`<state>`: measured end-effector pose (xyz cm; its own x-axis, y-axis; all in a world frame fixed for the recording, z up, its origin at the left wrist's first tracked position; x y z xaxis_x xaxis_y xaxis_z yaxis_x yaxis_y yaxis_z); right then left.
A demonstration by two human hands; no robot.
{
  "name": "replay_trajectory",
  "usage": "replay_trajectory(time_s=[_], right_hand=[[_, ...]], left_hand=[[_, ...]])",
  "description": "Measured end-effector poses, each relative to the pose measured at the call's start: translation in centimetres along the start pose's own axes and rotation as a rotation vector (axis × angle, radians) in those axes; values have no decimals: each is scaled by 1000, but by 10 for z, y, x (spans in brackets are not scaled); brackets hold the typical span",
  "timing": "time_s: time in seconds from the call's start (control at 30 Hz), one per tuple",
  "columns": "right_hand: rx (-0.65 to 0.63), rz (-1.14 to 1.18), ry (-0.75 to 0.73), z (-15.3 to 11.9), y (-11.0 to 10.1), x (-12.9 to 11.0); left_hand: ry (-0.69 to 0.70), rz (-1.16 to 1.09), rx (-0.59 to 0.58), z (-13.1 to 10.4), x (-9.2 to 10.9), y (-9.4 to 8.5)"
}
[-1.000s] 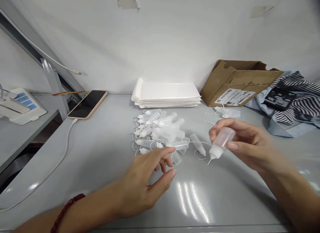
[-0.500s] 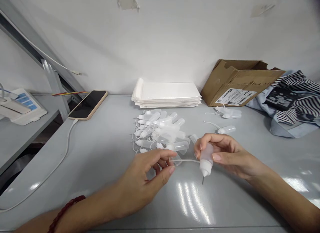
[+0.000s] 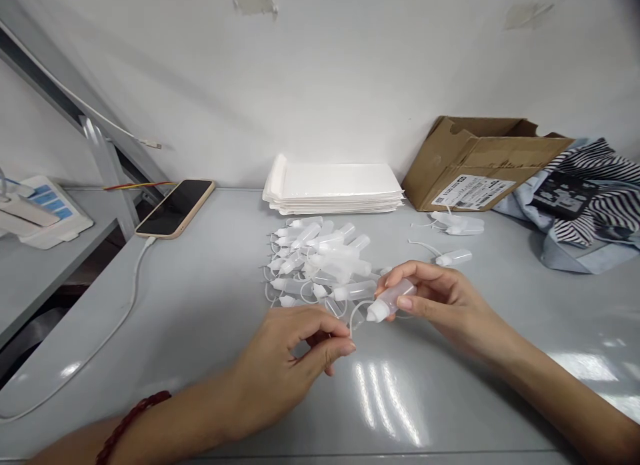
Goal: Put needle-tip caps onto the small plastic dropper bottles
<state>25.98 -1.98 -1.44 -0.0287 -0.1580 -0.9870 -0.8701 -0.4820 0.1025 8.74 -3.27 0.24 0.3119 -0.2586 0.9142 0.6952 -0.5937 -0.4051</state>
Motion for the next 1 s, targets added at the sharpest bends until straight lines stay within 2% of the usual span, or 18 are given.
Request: replay_trajectory(time_s=[0.2, 0.73, 1.0], right_hand=[[-10, -28, 1, 0, 7, -2], [-7, -64, 10, -2, 9, -2], [36, -189, 4, -5, 7, -6]], left_hand=[[-10, 5, -35, -2, -1, 3], [20, 39, -36, -1, 2, 3], [41, 66, -28, -2, 0, 5]])
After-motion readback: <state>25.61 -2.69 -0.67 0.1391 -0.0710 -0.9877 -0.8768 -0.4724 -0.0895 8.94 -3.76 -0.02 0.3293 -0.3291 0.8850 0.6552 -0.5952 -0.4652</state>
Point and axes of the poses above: each hand's wrist, its own z-axis towards the middle knuckle, its own y-axis out of the palm, x = y × z, the point moved 7 cm from there along z, towards the middle knuckle, and after that the axes turned 8 degrees about -x, right-handed, at the moved point
